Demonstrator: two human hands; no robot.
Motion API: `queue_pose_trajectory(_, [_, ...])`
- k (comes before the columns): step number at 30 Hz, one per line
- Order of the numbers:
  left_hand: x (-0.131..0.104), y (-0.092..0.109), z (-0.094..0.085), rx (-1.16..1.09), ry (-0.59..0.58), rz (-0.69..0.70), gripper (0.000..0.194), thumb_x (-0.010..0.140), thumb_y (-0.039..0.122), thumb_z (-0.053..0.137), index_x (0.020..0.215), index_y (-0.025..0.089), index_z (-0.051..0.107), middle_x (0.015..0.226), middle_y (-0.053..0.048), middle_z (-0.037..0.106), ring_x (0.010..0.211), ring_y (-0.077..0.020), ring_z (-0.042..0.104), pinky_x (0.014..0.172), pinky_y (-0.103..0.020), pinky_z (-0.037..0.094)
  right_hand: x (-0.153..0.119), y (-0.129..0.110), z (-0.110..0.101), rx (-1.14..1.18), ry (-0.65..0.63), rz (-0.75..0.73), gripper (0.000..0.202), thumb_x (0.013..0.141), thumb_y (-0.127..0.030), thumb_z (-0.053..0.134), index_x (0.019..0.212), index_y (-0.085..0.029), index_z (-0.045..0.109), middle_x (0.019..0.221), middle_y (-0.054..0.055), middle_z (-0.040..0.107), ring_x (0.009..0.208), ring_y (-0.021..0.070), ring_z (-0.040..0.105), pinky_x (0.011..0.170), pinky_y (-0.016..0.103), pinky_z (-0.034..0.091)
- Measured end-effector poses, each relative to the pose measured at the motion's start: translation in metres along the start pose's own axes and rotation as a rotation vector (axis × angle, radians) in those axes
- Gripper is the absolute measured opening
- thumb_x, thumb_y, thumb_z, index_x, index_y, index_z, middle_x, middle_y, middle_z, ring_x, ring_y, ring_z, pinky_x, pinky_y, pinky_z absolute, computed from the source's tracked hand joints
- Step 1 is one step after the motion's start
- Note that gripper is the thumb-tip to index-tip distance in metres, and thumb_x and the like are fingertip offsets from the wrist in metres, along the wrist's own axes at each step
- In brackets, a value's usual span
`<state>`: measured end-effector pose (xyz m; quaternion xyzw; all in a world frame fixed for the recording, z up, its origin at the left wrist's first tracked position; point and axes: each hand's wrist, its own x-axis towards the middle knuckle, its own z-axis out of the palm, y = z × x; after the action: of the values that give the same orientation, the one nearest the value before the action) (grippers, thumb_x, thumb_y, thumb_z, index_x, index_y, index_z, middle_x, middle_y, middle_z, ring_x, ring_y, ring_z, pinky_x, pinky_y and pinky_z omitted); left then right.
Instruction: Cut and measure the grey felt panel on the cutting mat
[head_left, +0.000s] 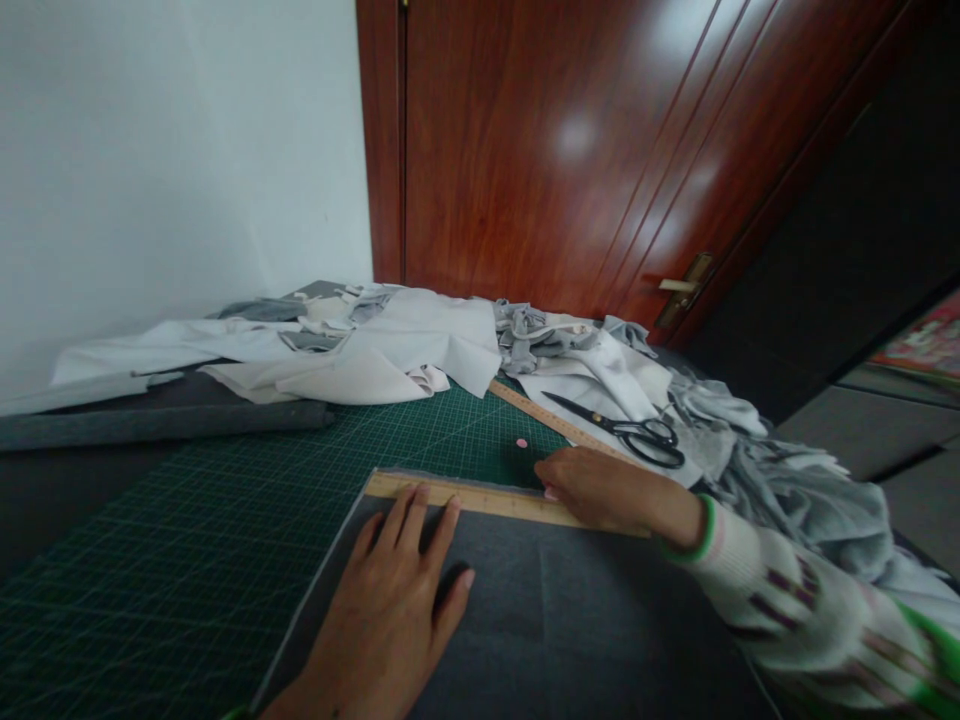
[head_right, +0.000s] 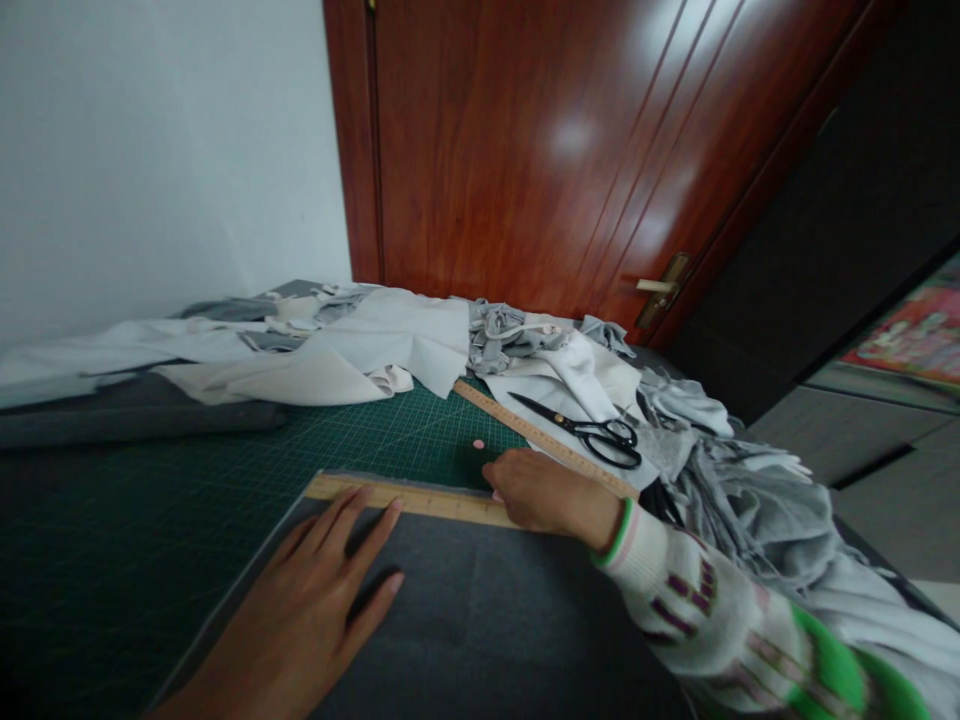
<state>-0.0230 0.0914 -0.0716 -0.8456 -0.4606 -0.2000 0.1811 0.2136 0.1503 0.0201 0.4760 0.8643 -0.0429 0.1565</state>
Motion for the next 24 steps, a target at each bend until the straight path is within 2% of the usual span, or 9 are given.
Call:
queue_pose_trajectory(13, [0.004, -0.003, -0.003, 0.057, 0.031, 0.044, 0.046, 0.088, 0.037, 0.048, 0.122, 0.012, 0.067, 0.122, -0.025, 0.064, 0.112, -0.0376, 0.063, 0.082, -0.05, 0.058, -0.025, 0.035, 0.023, -0.007, 0.0, 0.066, 0.02, 0.095, -0.018, 0.046, 0.094, -0.011, 0.064, 0.092, 0.014, 0.07, 0.086, 0.0232, 0.067, 0.073, 0.029, 0.042])
queue_pose_trajectory(24, [0.004, -0.004, -0.003, 0.035, 0.052, 0.058, 0.048, 0.093, 0.038, 0.04, 0.121, 0.011, 0.067, 0.122, -0.026, 0.063, 0.112, -0.0388, 0.062, 0.081, -0.052, 0.058, -0.048, 0.056, 0.04, -0.005, 0.013, 0.14, 0.021, 0.095, -0.015, 0.044, 0.102, -0.008, 0.064, 0.102, 0.018, 0.07, 0.095, 0.0254, 0.067, 0.081, 0.031, 0.045])
